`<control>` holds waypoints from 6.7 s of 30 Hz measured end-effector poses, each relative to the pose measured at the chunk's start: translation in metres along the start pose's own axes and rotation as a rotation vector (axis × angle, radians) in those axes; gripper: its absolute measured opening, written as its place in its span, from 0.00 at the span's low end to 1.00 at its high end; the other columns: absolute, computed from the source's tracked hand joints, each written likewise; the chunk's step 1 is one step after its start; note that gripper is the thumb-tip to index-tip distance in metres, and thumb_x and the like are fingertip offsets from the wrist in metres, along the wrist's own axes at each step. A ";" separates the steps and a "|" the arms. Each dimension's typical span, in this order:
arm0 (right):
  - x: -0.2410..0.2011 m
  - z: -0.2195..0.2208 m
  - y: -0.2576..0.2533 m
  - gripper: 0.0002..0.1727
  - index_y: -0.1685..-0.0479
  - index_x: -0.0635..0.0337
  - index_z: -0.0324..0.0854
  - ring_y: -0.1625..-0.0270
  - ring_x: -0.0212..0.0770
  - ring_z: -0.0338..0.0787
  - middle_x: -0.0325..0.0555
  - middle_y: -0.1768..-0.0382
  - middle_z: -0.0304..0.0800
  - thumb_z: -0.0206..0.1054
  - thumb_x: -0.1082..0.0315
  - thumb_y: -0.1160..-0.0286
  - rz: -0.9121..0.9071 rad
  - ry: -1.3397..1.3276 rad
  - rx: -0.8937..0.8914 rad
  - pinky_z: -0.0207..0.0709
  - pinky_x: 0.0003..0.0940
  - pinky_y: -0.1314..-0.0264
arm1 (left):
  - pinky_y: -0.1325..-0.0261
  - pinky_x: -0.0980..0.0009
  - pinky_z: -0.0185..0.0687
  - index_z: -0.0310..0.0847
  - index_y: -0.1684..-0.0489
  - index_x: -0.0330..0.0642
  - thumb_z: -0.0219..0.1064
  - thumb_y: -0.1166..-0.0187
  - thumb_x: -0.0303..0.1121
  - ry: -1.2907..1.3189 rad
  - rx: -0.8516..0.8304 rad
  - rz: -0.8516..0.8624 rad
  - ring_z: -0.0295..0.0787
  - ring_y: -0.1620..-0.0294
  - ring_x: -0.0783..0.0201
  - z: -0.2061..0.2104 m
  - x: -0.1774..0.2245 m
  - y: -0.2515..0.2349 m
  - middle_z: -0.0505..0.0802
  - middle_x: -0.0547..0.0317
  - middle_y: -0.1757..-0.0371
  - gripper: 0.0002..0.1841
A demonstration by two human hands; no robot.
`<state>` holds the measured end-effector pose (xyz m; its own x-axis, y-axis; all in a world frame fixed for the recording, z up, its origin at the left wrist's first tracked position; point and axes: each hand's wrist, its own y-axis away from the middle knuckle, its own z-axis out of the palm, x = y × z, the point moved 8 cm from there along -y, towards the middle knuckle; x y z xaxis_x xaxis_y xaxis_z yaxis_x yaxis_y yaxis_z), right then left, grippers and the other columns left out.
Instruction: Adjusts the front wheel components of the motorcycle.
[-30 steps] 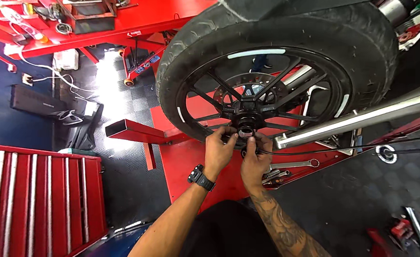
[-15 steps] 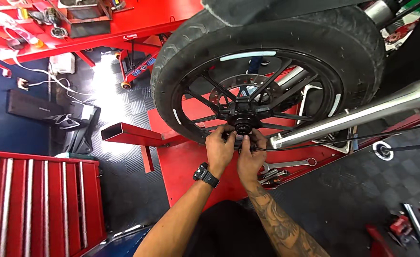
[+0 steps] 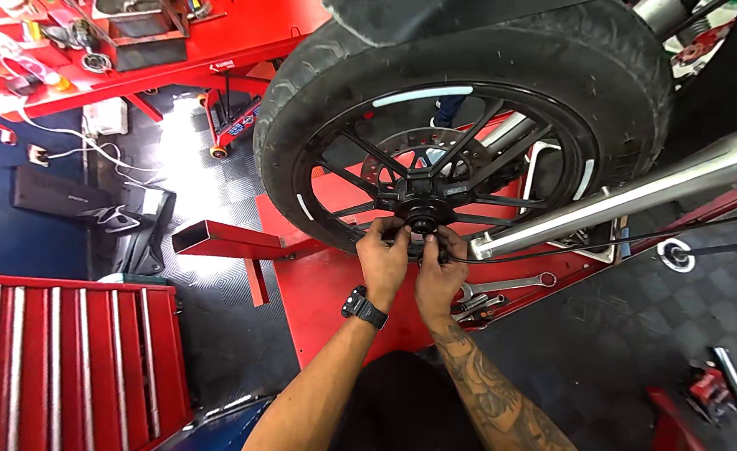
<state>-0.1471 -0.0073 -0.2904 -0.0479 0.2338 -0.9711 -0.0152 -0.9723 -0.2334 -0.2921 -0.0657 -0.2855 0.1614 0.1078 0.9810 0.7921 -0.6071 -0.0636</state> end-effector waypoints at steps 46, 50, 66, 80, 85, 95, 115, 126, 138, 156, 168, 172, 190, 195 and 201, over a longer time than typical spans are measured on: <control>0.002 -0.007 -0.003 0.18 0.37 0.67 0.87 0.46 0.44 0.95 0.53 0.45 0.94 0.72 0.80 0.27 0.114 -0.181 -0.086 0.90 0.37 0.41 | 0.19 0.57 0.77 0.90 0.40 0.49 0.81 0.34 0.33 -0.321 -0.250 0.628 0.70 0.15 0.52 0.007 0.022 -0.013 0.72 0.44 0.15 0.21; 0.001 -0.008 -0.001 0.19 0.36 0.66 0.87 0.47 0.42 0.94 0.52 0.45 0.94 0.72 0.78 0.27 0.090 -0.146 -0.111 0.91 0.36 0.44 | 0.16 0.55 0.73 0.88 0.39 0.49 0.83 0.35 0.35 -0.294 -0.207 0.634 0.67 0.14 0.50 0.011 0.018 -0.011 0.71 0.43 0.14 0.23; -0.004 -0.001 0.004 0.22 0.37 0.63 0.88 0.46 0.38 0.95 0.47 0.44 0.94 0.79 0.76 0.35 -0.027 0.075 -0.013 0.92 0.34 0.42 | 0.19 0.56 0.78 0.91 0.40 0.45 0.72 0.22 0.29 -0.264 -0.256 0.764 0.78 0.20 0.52 -0.003 0.015 -0.024 0.81 0.44 0.20 0.14; -0.006 0.007 0.004 0.25 0.38 0.65 0.86 0.47 0.39 0.93 0.49 0.46 0.91 0.81 0.78 0.40 -0.312 0.267 0.004 0.91 0.35 0.43 | 0.46 0.55 0.86 0.88 0.33 0.61 0.69 0.18 0.40 -0.457 -0.295 0.858 0.87 0.39 0.50 0.004 0.014 -0.032 0.76 0.46 0.15 0.16; -0.001 0.008 0.000 0.23 0.42 0.66 0.85 0.52 0.38 0.92 0.49 0.50 0.91 0.81 0.79 0.41 -0.348 0.255 0.024 0.90 0.33 0.48 | 0.51 0.54 0.91 0.83 0.28 0.58 0.70 0.18 0.45 -0.567 -0.386 0.889 0.91 0.38 0.49 0.002 0.027 -0.037 0.76 0.45 0.16 0.20; 0.004 0.007 -0.004 0.20 0.46 0.64 0.87 0.43 0.42 0.88 0.53 0.47 0.86 0.81 0.75 0.39 -0.467 0.278 0.041 0.86 0.34 0.40 | 0.64 0.51 0.90 0.73 0.22 0.39 0.73 0.26 0.57 -0.765 -0.454 0.728 0.94 0.55 0.50 0.000 0.035 -0.056 0.83 0.44 0.27 0.39; 0.014 0.010 0.001 0.21 0.43 0.68 0.85 0.44 0.43 0.90 0.57 0.45 0.86 0.81 0.77 0.38 -0.499 0.192 0.105 0.88 0.34 0.42 | 0.55 0.57 0.90 0.80 0.30 0.40 0.78 0.30 0.56 -0.618 -0.491 0.694 0.90 0.53 0.59 0.001 0.031 -0.070 0.87 0.50 0.38 0.35; 0.011 0.012 0.000 0.19 0.44 0.68 0.85 0.51 0.41 0.90 0.54 0.51 0.88 0.78 0.78 0.36 -0.500 0.165 0.107 0.89 0.35 0.49 | 0.45 0.60 0.93 0.79 0.31 0.37 0.77 0.28 0.53 -0.546 -0.493 0.723 0.90 0.45 0.62 0.004 0.031 -0.068 0.85 0.49 0.38 0.33; 0.013 0.010 -0.003 0.20 0.43 0.72 0.85 0.51 0.42 0.92 0.57 0.50 0.90 0.76 0.82 0.38 -0.409 0.027 -0.001 0.91 0.36 0.49 | 0.47 0.59 0.91 0.79 0.37 0.38 0.68 0.23 0.58 -0.567 -0.441 0.640 0.90 0.47 0.64 0.006 0.034 -0.067 0.88 0.53 0.43 0.31; 0.040 -0.016 0.019 0.31 0.25 0.67 0.76 0.52 0.39 0.89 0.51 0.46 0.88 0.76 0.68 0.29 -0.110 -0.155 -0.117 0.89 0.35 0.50 | 0.46 0.51 0.88 0.76 0.37 0.52 0.69 0.37 0.75 -0.770 -0.436 0.381 0.91 0.50 0.67 0.014 0.045 -0.074 0.92 0.65 0.53 0.40; 0.137 -0.094 0.014 0.38 0.15 0.51 0.63 0.37 0.55 0.91 0.55 0.31 0.85 0.32 0.35 0.10 0.417 -0.784 0.428 0.88 0.54 0.42 | 0.52 0.54 0.90 0.73 0.30 0.53 0.72 0.32 0.68 -0.729 -0.483 0.338 0.91 0.57 0.67 0.014 0.048 -0.072 0.92 0.63 0.52 0.38; 0.146 -0.092 0.024 0.35 0.23 0.55 0.67 0.49 0.48 0.95 0.50 0.42 0.92 0.37 0.37 0.08 0.630 -0.721 0.743 0.90 0.48 0.49 | 0.64 0.56 0.88 0.71 0.25 0.54 0.71 0.29 0.67 -0.765 -0.486 0.293 0.90 0.63 0.63 0.009 0.045 -0.068 0.92 0.59 0.53 0.38; 0.078 0.000 -0.033 0.33 0.35 0.65 0.79 0.43 0.30 0.92 0.42 0.48 0.93 0.87 0.67 0.42 0.117 -0.442 0.005 0.88 0.30 0.34 | 0.67 0.65 0.91 0.71 0.26 0.47 0.74 0.31 0.62 -0.677 -0.498 0.271 0.91 0.64 0.67 0.017 0.048 -0.072 0.91 0.61 0.53 0.39; 0.080 0.003 -0.043 0.36 0.33 0.63 0.79 0.39 0.32 0.91 0.42 0.43 0.93 0.89 0.65 0.44 0.109 -0.474 -0.129 0.84 0.33 0.28 | 0.67 0.66 0.92 0.70 0.26 0.48 0.73 0.31 0.62 -0.688 -0.499 0.264 0.92 0.65 0.67 0.018 0.048 -0.070 0.91 0.62 0.54 0.38; 0.080 0.003 -0.050 0.34 0.35 0.63 0.80 0.41 0.26 0.90 0.39 0.45 0.93 0.87 0.63 0.43 0.073 -0.496 -0.171 0.83 0.28 0.30 | 0.63 0.65 0.93 0.70 0.25 0.48 0.75 0.31 0.57 -0.655 -0.508 0.222 0.92 0.58 0.66 0.019 0.050 -0.069 0.91 0.61 0.51 0.37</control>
<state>-0.1534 0.0604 -0.3560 -0.5098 0.0989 -0.8546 0.1671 -0.9631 -0.2112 -0.3281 -0.0033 -0.2360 0.7129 0.2824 0.6418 0.3671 -0.9302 0.0015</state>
